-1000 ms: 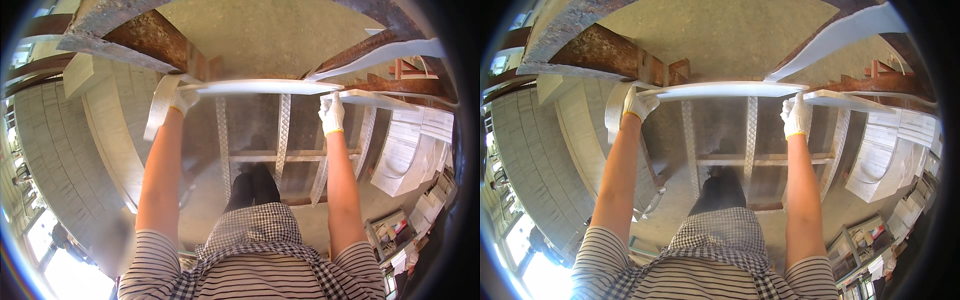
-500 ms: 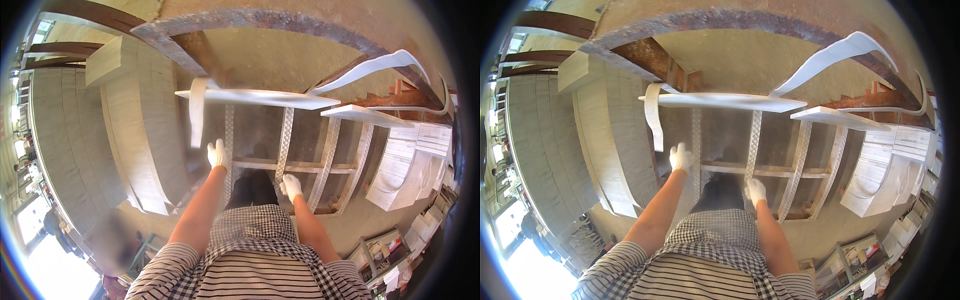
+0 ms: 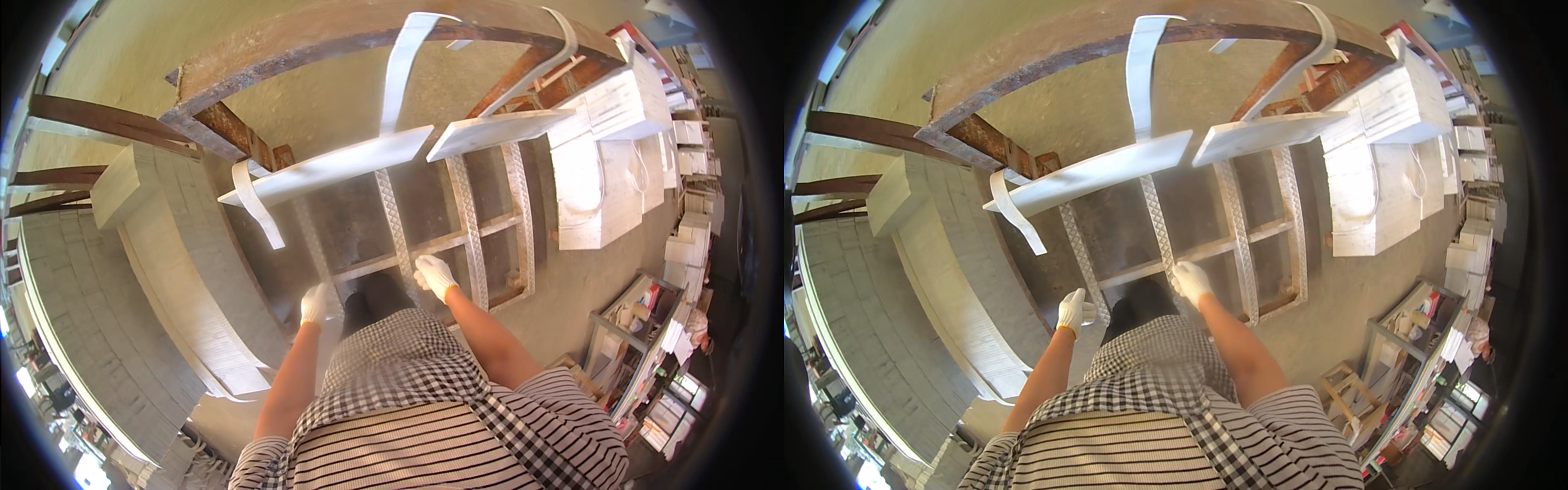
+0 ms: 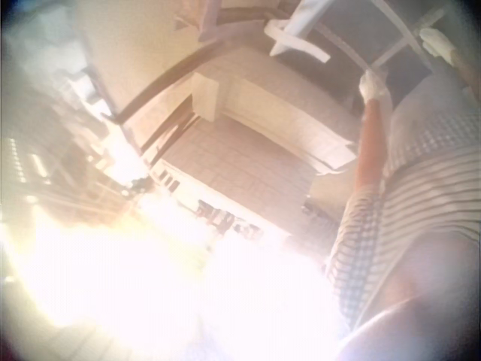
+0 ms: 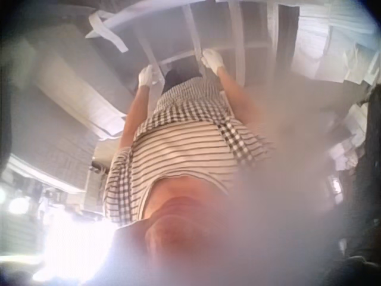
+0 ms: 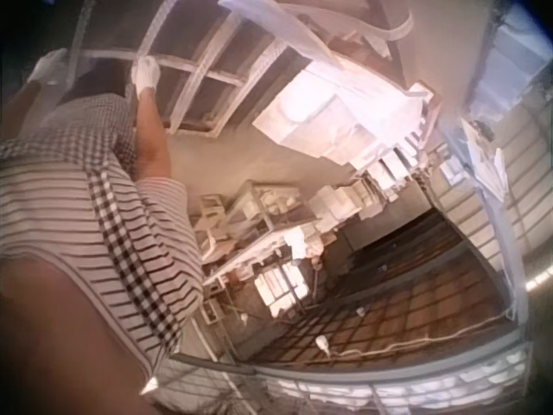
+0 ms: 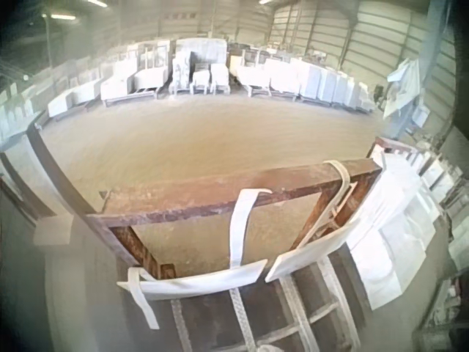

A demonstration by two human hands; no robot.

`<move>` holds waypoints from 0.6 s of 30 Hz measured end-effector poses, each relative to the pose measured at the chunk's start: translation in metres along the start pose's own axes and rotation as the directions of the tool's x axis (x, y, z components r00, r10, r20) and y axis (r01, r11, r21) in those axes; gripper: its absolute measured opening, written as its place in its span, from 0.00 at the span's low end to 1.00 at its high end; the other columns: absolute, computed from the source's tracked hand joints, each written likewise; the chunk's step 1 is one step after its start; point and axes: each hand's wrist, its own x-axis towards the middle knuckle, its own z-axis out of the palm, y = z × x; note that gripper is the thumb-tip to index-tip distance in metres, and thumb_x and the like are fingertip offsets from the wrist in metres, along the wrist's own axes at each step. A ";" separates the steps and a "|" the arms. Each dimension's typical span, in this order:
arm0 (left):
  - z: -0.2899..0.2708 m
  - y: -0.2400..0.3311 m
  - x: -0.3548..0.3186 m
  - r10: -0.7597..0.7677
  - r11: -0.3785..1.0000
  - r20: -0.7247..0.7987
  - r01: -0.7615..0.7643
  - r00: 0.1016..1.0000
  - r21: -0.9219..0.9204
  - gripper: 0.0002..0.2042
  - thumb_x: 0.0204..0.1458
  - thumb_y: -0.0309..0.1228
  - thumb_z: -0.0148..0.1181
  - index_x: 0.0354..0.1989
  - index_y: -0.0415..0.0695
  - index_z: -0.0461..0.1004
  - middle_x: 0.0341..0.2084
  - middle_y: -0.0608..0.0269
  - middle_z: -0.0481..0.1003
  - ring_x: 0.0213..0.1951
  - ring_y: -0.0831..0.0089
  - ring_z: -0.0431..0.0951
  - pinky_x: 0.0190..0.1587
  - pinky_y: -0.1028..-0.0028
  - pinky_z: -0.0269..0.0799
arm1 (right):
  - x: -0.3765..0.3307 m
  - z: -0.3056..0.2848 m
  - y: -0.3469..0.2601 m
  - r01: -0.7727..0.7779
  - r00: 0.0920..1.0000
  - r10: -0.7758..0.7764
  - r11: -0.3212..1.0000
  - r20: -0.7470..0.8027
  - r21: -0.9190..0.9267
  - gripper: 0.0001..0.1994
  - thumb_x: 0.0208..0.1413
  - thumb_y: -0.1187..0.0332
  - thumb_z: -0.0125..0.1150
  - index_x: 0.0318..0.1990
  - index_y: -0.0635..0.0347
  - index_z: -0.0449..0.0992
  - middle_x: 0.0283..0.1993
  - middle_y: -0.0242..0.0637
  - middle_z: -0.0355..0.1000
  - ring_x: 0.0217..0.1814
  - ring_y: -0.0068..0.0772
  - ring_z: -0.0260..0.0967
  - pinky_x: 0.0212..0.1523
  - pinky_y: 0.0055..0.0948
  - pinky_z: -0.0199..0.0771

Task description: The person wipes a large white rectangular panel with a green sponge, then lifts and places it on a metal rack. The person repeats the process with another panel, wiping and stacking it on the rack.

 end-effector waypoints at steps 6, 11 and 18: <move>-0.060 -0.072 0.012 0.289 0.810 0.138 -0.319 0.947 0.492 0.26 0.57 0.44 0.53 0.58 0.39 0.67 0.31 0.43 0.78 0.27 0.54 0.80 0.28 0.59 0.77 | -0.047 -0.018 0.035 0.077 0.997 -0.077 0.995 0.012 -0.065 0.14 0.63 0.60 0.52 0.45 0.61 0.75 0.27 0.31 0.72 0.24 0.21 0.67 0.24 0.24 0.67; -0.085 -0.069 -0.045 0.008 0.995 -0.070 -0.001 0.998 0.103 0.23 0.56 0.42 0.53 0.53 0.38 0.68 0.28 0.42 0.77 0.22 0.52 0.78 0.24 0.56 0.75 | -0.057 -0.066 0.135 0.212 0.969 -0.234 0.953 -0.078 -0.218 0.16 0.62 0.61 0.56 0.51 0.61 0.74 0.29 0.35 0.74 0.24 0.23 0.69 0.22 0.23 0.68; -0.082 -0.054 -0.113 -0.013 1.000 -0.126 0.011 0.992 -0.016 0.09 0.55 0.34 0.53 0.28 0.42 0.71 0.13 0.61 0.66 0.12 0.71 0.64 0.14 0.68 0.56 | -0.088 -0.120 0.248 0.240 0.938 -0.346 0.692 -0.021 -0.681 0.11 0.56 0.64 0.53 0.37 0.63 0.76 0.32 0.47 0.75 0.37 0.46 0.74 0.40 0.39 0.74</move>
